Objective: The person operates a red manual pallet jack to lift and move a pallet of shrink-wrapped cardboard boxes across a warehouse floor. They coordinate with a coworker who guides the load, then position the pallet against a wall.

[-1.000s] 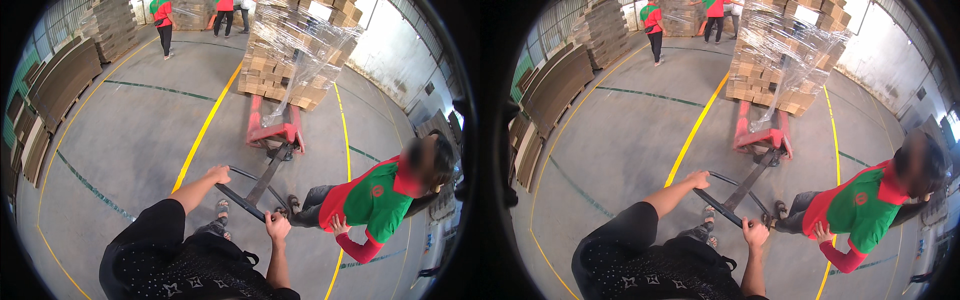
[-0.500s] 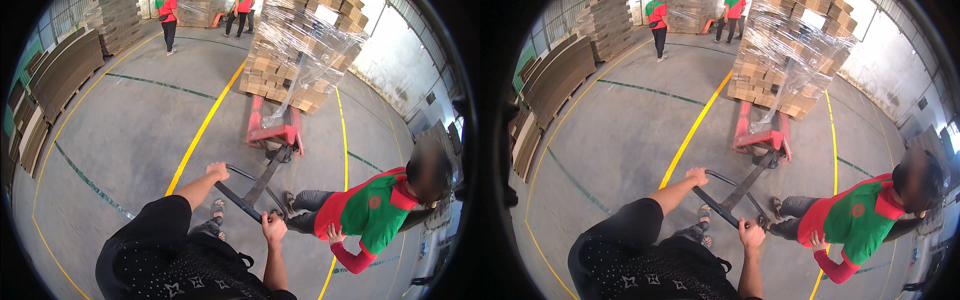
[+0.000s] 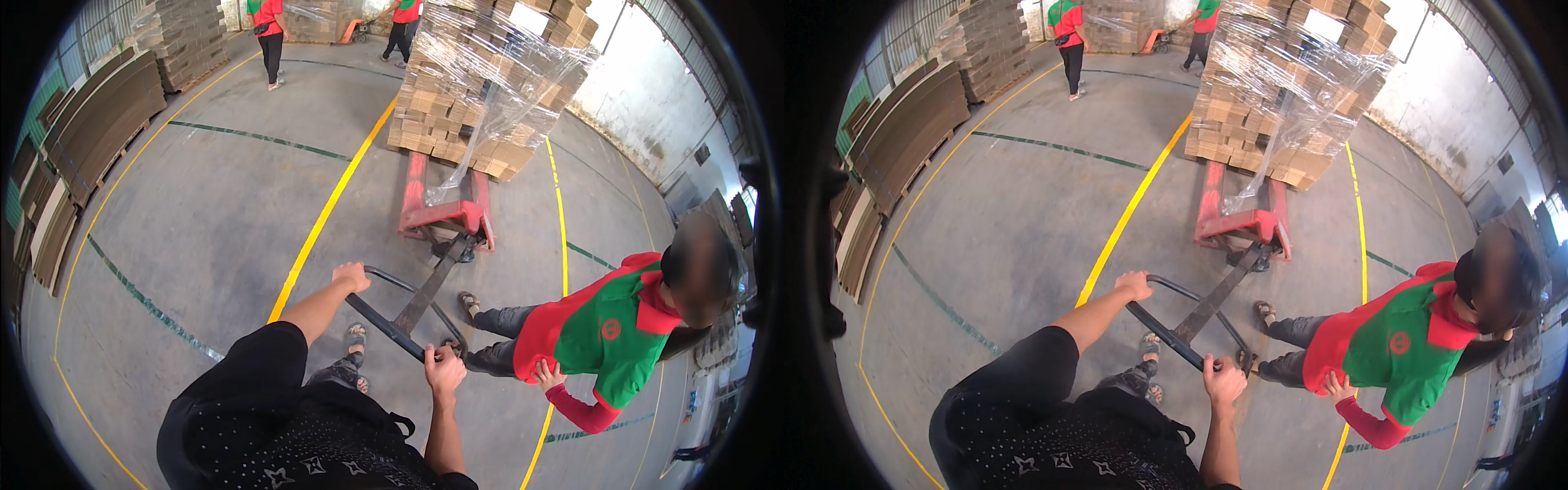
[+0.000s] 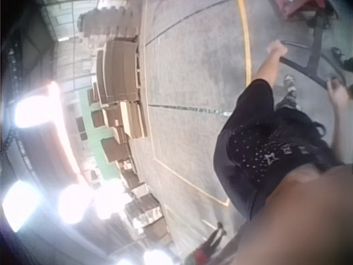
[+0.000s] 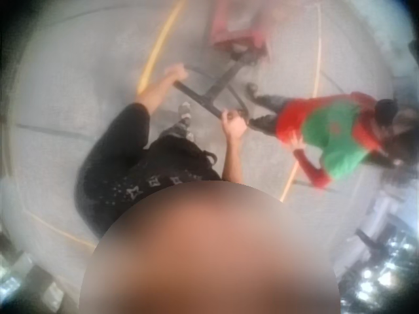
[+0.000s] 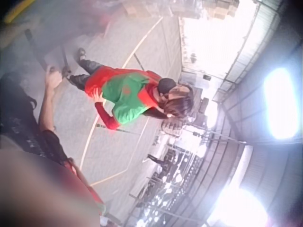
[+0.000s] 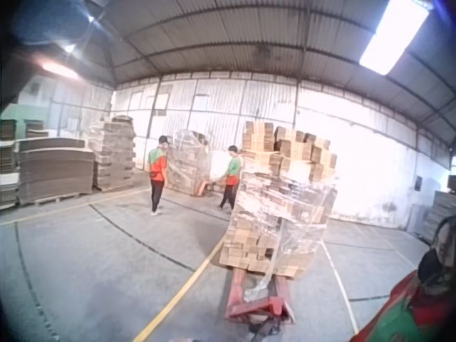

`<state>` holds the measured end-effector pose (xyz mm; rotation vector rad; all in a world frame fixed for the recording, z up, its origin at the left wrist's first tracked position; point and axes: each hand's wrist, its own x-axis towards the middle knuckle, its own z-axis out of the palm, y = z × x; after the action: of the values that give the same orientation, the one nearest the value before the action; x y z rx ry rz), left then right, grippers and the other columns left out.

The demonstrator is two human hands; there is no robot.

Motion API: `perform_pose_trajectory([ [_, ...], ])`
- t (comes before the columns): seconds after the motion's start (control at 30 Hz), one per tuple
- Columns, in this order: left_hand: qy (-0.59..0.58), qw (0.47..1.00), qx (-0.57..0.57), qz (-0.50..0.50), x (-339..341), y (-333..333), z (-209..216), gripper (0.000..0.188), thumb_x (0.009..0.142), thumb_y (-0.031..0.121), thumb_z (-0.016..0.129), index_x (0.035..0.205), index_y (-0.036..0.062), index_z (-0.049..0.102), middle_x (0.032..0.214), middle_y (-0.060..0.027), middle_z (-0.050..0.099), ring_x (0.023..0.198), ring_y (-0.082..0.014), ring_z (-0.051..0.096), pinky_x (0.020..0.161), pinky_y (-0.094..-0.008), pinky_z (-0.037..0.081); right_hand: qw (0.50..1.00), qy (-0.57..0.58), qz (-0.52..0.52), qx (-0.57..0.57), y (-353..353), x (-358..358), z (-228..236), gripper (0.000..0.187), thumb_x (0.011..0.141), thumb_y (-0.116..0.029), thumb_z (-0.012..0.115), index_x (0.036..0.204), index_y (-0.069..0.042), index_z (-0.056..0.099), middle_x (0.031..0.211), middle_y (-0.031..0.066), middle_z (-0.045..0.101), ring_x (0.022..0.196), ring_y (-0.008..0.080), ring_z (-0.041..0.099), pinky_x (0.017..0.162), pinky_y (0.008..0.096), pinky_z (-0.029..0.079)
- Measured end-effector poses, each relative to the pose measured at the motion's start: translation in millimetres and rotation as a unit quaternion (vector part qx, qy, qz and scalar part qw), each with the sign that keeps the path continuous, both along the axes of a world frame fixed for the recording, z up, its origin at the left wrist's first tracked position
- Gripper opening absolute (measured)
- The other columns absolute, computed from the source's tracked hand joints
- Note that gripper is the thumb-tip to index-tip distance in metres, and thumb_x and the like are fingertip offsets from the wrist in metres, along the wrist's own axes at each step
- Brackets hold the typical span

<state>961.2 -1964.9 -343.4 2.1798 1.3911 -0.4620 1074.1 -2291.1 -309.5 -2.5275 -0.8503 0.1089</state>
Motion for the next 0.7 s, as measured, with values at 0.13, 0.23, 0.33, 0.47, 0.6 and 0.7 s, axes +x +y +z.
perform_pose_trajectory([
  [0.13, 0.003, 1.0, 0.003, 0.0, -1.0, -1.2, 4.5, 0.056, 0.085, 0.042, 0.064, 0.134, 0.0166, 0.059, 0.131, -0.0141, 0.064, 0.124, -0.0325, 0.059, 0.105, -0.0438, 0.047, 1.0, -0.006, -0.005, 0.008, -0.6, -1.2, 0.6, 0.037, 0.084, -0.045, 0.069, 0.072, -0.011, 0.069, 0.061, 0.0133, 0.066, 0.061, 0.0376, 0.066, 0.062, 0.048, 0.051],
  [0.23, -0.002, 1.0, 0.004, -0.002, -1.2, -1.4, 5.7, 0.057, 0.084, 0.043, 0.064, 0.135, 0.0172, 0.058, 0.131, -0.0137, 0.064, 0.124, -0.0325, 0.059, 0.105, -0.0443, 0.048, 1.0, -0.014, -0.003, 0.02, -0.5, -1.8, 1.3, 0.035, 0.084, -0.043, 0.07, 0.072, -0.01, 0.069, 0.06, 0.011, 0.065, 0.06, 0.0359, 0.066, 0.06, 0.0474, 0.051],
  [0.33, 0.002, 1.0, -0.002, 0.003, -0.7, -1.2, 6.6, 0.059, 0.084, 0.043, 0.065, 0.136, 0.0174, 0.058, 0.132, -0.014, 0.063, 0.124, -0.0328, 0.059, 0.104, -0.0446, 0.048, 1.0, -0.006, -0.005, 0.017, -0.2, -2.1, 3.0, 0.036, 0.084, -0.044, 0.07, 0.073, -0.01, 0.069, 0.059, 0.011, 0.065, 0.06, 0.0358, 0.066, 0.06, 0.047, 0.051],
  [0.47, 0.001, 1.0, 0.008, 0.003, -0.8, -2.8, 9.2, 0.059, 0.084, 0.043, 0.065, 0.136, 0.0165, 0.058, 0.131, -0.0147, 0.064, 0.124, -0.0336, 0.059, 0.104, -0.0445, 0.048, 1.0, 0.006, -0.006, 0.018, 1.2, 0.1, 6.3, 0.036, 0.085, -0.044, 0.069, 0.072, -0.009, 0.068, 0.06, 0.0119, 0.066, 0.06, 0.036, 0.066, 0.061, 0.0464, 0.051],
  [0.6, -0.002, 1.0, 0.009, -0.01, -2.2, -1.6, 15.6, 0.058, 0.086, 0.043, 0.064, 0.135, 0.0139, 0.057, 0.129, -0.0152, 0.064, 0.123, -0.0342, 0.06, 0.103, -0.0449, 0.049, 1.0, 0.009, -0.001, 0.011, 2.9, 1.5, 9.9, 0.037, 0.084, -0.044, 0.069, 0.074, -0.009, 0.07, 0.064, 0.0129, 0.067, 0.063, 0.0361, 0.067, 0.062, 0.0459, 0.052],
  [0.7, -0.005, 1.0, -0.005, -0.014, -1.6, 0.6, 20.1, 0.057, 0.087, 0.042, 0.064, 0.134, 0.012, 0.057, 0.13, -0.0162, 0.064, 0.123, -0.0346, 0.06, 0.103, -0.0453, 0.049, 1.0, 0.026, -0.008, 0.002, 5.0, 1.3, 12.5, 0.037, 0.084, -0.044, 0.069, 0.076, -0.008, 0.071, 0.067, 0.0132, 0.068, 0.066, 0.0363, 0.068, 0.064, 0.0459, 0.052],
])
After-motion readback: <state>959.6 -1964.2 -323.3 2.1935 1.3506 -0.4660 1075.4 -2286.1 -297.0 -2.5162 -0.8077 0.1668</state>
